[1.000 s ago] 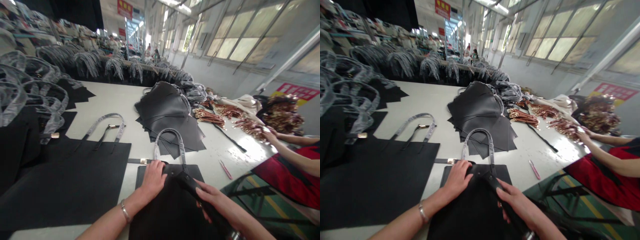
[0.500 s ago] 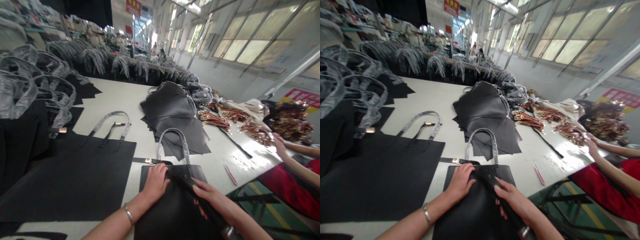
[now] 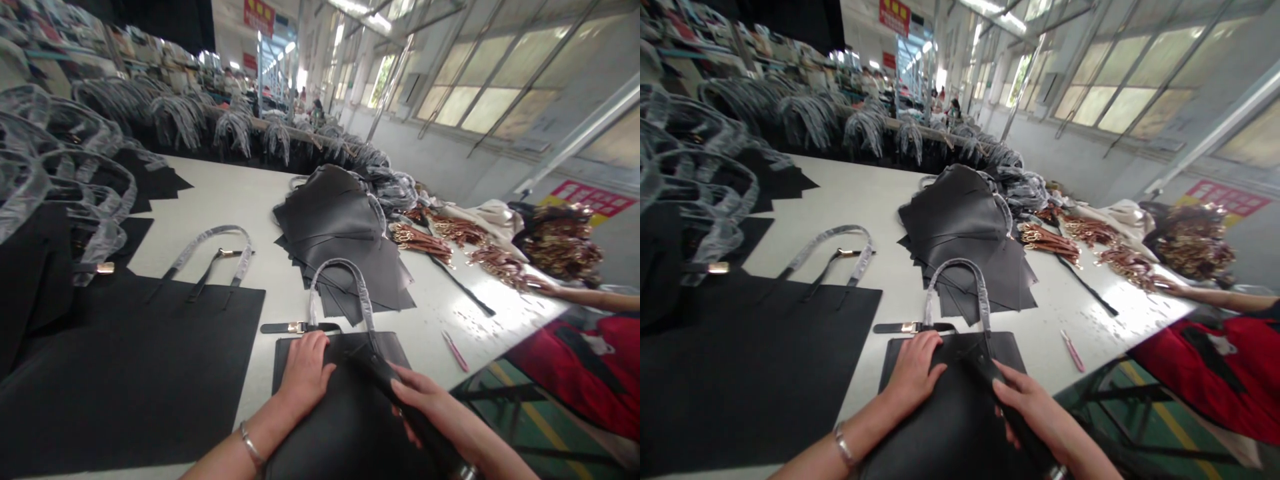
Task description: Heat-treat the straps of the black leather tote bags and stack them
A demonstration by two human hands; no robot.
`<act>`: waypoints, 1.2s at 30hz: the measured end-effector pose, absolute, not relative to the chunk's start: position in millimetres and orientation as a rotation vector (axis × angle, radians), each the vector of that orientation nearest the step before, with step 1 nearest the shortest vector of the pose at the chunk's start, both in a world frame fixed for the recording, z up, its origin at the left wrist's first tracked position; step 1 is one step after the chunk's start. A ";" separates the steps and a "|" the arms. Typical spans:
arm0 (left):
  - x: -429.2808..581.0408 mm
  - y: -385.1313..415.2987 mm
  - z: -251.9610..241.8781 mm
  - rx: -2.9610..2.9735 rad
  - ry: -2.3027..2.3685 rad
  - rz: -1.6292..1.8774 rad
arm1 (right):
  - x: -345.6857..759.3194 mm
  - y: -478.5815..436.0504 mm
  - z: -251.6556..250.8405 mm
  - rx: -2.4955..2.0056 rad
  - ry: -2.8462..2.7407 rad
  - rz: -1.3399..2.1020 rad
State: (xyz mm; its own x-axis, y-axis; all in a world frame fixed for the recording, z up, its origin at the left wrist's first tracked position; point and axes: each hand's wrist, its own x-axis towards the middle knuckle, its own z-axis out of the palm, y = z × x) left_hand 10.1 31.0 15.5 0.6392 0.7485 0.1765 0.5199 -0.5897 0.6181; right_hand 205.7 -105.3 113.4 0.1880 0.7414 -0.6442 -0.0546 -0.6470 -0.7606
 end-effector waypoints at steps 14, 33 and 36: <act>-27.4 62.4 31.4 2.407 1.271 0.398 | 179.1 -100.2 105.8 -1.712 -0.759 1.483; 42.4 73.1 -3.0 1.342 0.868 0.537 | 171.2 -107.8 113.7 -1.361 -0.700 1.425; 52.8 74.0 -5.9 1.404 0.818 0.541 | 172.1 -109.9 110.7 -1.354 -0.639 1.338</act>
State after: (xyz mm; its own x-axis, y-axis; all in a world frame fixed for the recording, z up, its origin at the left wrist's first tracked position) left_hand 52.8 74.0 -5.9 0.6258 0.7595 -0.1774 0.1344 0.1190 0.9838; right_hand 172.1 -109.9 110.7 0.2241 0.9091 -0.3511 -0.2983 -0.2790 -0.9128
